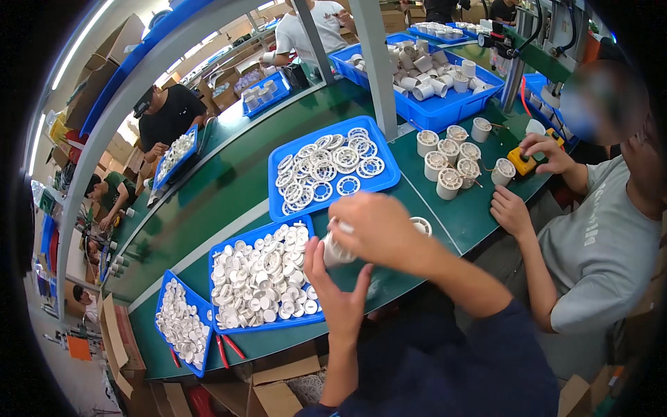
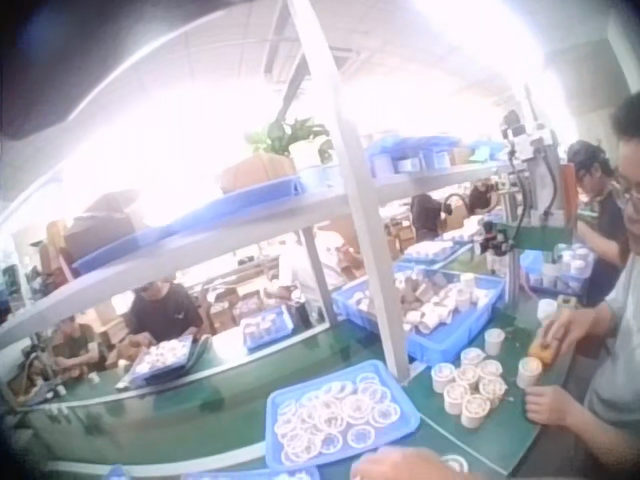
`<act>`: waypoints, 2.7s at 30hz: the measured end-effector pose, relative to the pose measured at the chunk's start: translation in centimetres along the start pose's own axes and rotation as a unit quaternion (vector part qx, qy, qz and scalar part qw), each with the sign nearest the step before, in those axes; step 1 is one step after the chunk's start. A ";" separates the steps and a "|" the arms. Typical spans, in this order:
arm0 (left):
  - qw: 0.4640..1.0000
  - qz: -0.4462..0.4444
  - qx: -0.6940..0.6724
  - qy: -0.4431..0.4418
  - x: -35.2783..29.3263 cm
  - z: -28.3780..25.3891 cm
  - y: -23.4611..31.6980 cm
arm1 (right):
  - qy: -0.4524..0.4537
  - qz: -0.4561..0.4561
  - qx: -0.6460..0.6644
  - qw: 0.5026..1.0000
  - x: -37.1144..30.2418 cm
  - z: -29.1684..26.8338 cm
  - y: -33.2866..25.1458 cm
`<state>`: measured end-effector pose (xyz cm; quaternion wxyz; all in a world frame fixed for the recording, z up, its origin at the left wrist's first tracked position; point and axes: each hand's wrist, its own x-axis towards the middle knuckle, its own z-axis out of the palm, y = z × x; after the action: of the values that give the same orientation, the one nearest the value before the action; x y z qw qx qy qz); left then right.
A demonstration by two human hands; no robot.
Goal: Assembling small electronic components for smoke detectors on a factory production line.
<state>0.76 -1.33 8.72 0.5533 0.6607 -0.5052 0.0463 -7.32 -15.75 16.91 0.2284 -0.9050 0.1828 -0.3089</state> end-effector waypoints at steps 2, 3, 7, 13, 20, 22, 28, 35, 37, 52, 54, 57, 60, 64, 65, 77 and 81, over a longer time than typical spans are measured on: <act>0.998 -0.050 0.017 -0.031 -1.0 -0.2 -1.2 | -0.033 0.031 0.037 0.998 -1.2 1.8 -1.7; 0.997 -0.078 0.002 -0.024 -1.6 0.1 -1.3 | -0.025 0.033 0.045 0.998 -1.6 2.8 -1.7; 0.976 -0.194 -0.061 -0.072 -4.0 0.7 -2.1 | -0.069 0.077 0.009 0.995 -3.1 5.9 0.0; 0.975 -0.178 -0.126 -0.040 -5.9 1.2 -2.6 | -0.064 0.095 0.013 0.993 -4.4 8.4 1.8; 0.989 -0.126 -0.036 -0.064 -5.2 0.6 -2.9 | 0.053 0.195 0.138 0.969 -2.7 9.7 2.5; 0.986 -0.141 -0.043 -0.075 -5.0 0.6 -2.4 | 0.064 0.189 0.097 0.975 -4.0 11.3 3.5; 0.974 -0.213 -0.036 -0.067 -5.8 0.2 -1.3 | 0.061 0.104 0.043 0.992 -4.7 12.4 5.5; 0.979 -0.192 -0.019 -0.060 -6.9 0.0 -2.1 | 0.004 0.019 0.084 0.996 -1.1 11.7 3.7; 0.980 -0.187 -0.020 -0.067 -6.6 0.0 -1.8 | 0.002 0.002 0.101 0.995 0.5 12.5 2.7; 0.988 -0.141 0.004 -0.057 -6.9 -1.3 -2.4 | -0.056 0.158 0.308 0.937 -1.1 6.9 1.3; 0.988 -0.140 -0.014 -0.065 -6.5 -0.6 -2.0 | -0.073 0.182 0.347 0.917 -4.2 4.4 1.9; 0.984 -0.164 -0.022 -0.072 -6.8 -0.1 -2.1 | -0.075 0.111 0.299 0.945 -6.5 4.6 1.4; 0.989 -0.132 -0.001 -0.067 -6.8 -0.2 -2.3 | -0.100 0.076 0.285 0.950 -7.2 5.4 1.5; 0.989 -0.134 -0.006 -0.066 -6.6 0.0 -2.1 | -0.086 0.092 0.297 0.947 -7.7 5.8 1.7; 0.989 -0.136 -0.006 -0.065 -6.6 0.1 -2.1 | -0.095 0.133 0.297 0.941 -7.6 5.7 1.7; 0.988 -0.141 0.014 -0.058 -6.8 -0.2 -2.0 | -0.059 0.129 0.246 0.959 -7.6 5.9 2.3; 0.985 -0.152 -0.027 -0.072 -6.8 -0.4 -1.9 | -0.016 0.051 0.130 0.990 -6.8 6.5 5.5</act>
<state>-0.92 2.93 3.36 0.5341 0.7160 -0.4385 -0.0993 -9.28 -15.16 6.19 0.3624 -0.8621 0.1828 -0.3034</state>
